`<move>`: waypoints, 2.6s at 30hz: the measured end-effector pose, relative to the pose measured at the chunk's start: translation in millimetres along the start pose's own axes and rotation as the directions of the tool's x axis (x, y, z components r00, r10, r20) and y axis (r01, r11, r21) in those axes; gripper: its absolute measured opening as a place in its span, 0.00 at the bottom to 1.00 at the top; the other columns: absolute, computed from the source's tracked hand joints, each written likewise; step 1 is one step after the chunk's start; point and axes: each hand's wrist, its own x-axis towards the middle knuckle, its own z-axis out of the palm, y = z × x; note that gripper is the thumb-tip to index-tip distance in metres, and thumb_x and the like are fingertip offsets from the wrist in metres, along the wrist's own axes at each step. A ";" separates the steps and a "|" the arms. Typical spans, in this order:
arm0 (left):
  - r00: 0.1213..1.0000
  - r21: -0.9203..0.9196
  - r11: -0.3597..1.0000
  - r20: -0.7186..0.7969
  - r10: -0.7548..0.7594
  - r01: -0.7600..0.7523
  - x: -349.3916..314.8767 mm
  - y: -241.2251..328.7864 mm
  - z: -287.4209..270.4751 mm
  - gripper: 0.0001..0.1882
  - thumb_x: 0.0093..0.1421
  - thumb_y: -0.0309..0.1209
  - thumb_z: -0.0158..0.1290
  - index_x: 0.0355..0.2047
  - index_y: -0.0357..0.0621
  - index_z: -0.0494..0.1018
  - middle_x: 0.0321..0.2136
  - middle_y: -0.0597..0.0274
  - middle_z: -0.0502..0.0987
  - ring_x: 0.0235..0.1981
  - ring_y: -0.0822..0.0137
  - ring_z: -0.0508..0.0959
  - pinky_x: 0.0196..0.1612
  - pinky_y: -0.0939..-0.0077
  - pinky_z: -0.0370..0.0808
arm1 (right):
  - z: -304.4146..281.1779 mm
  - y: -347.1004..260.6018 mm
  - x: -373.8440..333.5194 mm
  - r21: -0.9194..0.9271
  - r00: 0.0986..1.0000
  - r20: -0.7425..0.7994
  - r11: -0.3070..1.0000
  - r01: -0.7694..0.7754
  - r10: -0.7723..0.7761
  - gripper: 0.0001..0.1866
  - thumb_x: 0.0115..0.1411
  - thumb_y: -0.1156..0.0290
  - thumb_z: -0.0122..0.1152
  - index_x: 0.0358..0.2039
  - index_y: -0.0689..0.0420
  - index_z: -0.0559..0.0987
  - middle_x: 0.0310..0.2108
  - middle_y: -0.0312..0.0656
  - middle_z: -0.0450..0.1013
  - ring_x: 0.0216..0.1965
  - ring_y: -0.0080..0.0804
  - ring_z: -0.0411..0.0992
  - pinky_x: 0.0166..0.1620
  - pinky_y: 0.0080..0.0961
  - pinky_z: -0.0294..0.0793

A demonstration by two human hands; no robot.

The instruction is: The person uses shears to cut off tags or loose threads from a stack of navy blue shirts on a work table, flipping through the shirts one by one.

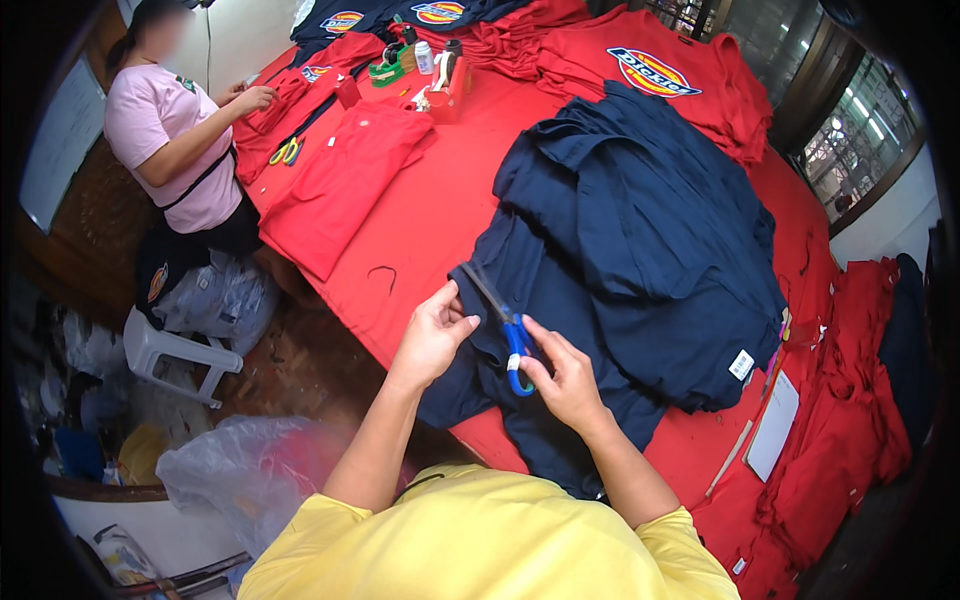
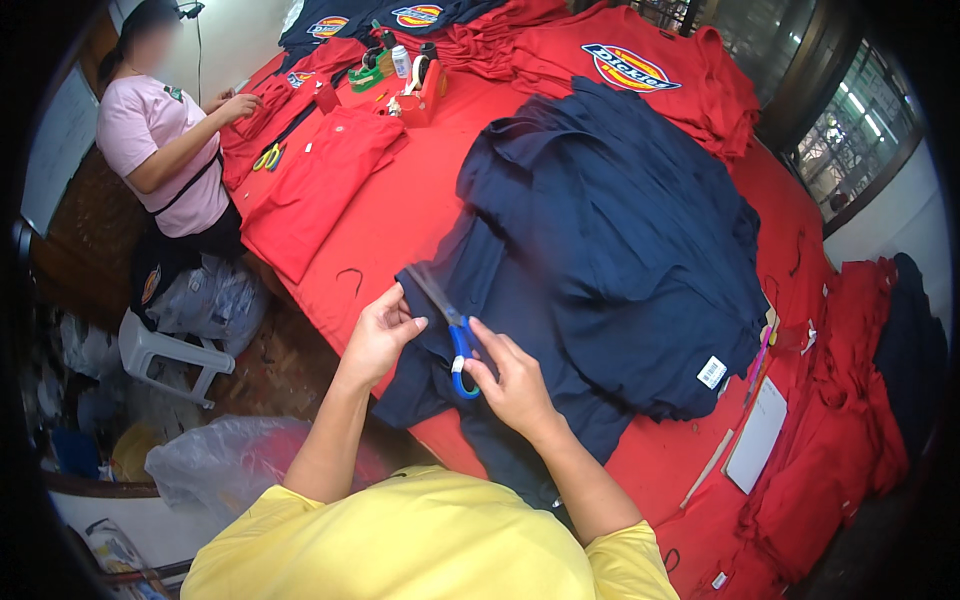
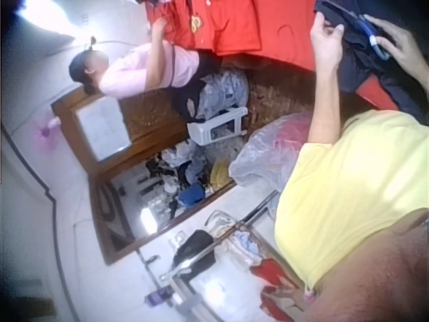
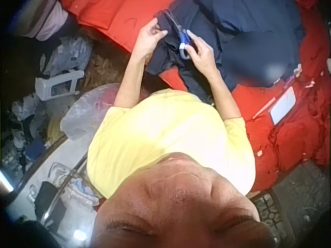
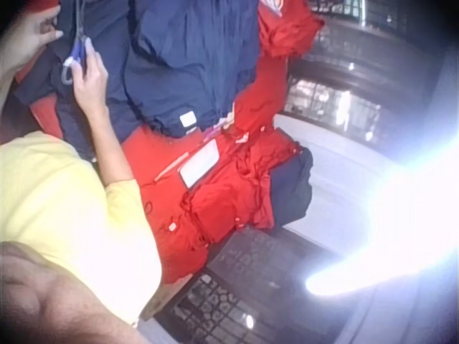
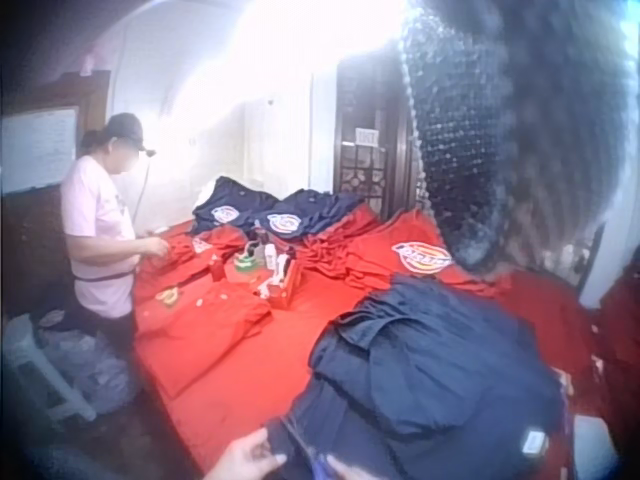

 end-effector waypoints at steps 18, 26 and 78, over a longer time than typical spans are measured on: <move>1.000 -0.280 0.960 -0.008 -0.006 0.003 1.5 -13.9 -6.2 0.11 0.58 0.18 0.51 0.42 0.34 0.75 0.35 0.66 0.77 0.34 0.78 0.73 0.42 0.81 0.70 | 0.0 -0.7 -11.3 -0.112 0.996 0.089 0.994 -0.020 0.030 0.26 0.57 0.77 0.60 0.57 0.62 0.69 0.32 0.45 0.73 0.26 0.29 0.71 0.34 0.23 0.72; 1.000 -0.259 0.966 -0.005 -0.007 0.006 -0.1 -8.5 -5.8 0.10 0.58 0.18 0.51 0.41 0.35 0.74 0.34 0.66 0.77 0.34 0.77 0.73 0.41 0.81 0.70 | 2.7 3.9 -10.6 0.104 0.981 0.110 0.980 -0.168 0.157 0.25 0.59 0.78 0.56 0.58 0.60 0.69 0.33 0.43 0.72 0.28 0.26 0.72 0.35 0.21 0.72; 0.997 -0.227 0.972 -0.054 0.049 -0.059 0.9 -7.6 8.5 0.19 0.56 0.11 0.50 0.49 0.34 0.70 0.37 0.64 0.75 0.39 0.75 0.74 0.47 0.80 0.70 | 3.4 9.5 -1.4 0.031 0.996 0.073 0.998 -0.048 0.045 0.24 0.60 0.74 0.58 0.57 0.61 0.69 0.34 0.46 0.74 0.27 0.31 0.74 0.34 0.25 0.75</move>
